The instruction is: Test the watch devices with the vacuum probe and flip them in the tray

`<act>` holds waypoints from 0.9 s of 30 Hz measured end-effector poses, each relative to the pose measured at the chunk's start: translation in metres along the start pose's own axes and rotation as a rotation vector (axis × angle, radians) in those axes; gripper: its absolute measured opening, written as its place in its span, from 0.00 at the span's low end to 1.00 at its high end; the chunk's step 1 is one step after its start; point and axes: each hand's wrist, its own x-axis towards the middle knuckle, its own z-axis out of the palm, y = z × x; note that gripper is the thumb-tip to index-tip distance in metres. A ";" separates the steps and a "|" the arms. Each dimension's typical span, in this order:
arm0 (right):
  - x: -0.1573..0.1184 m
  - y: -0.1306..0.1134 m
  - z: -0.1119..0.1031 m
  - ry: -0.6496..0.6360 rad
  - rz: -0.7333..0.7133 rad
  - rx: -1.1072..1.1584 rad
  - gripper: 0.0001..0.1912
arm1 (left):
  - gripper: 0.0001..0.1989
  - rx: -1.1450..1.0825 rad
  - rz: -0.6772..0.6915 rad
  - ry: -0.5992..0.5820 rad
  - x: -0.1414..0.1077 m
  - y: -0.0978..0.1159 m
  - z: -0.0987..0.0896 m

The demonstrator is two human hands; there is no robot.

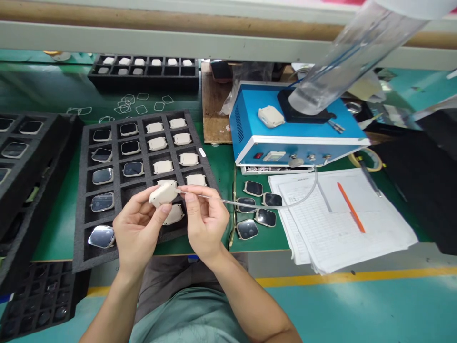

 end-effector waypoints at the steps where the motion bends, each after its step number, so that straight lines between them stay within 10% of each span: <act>1: 0.000 0.000 0.000 0.001 -0.001 0.006 0.04 | 0.17 0.002 0.000 -0.005 0.000 0.000 0.000; 27: 0.000 0.001 -0.001 -0.004 0.007 0.049 0.04 | 0.18 -0.005 -0.005 0.010 -0.002 -0.001 0.001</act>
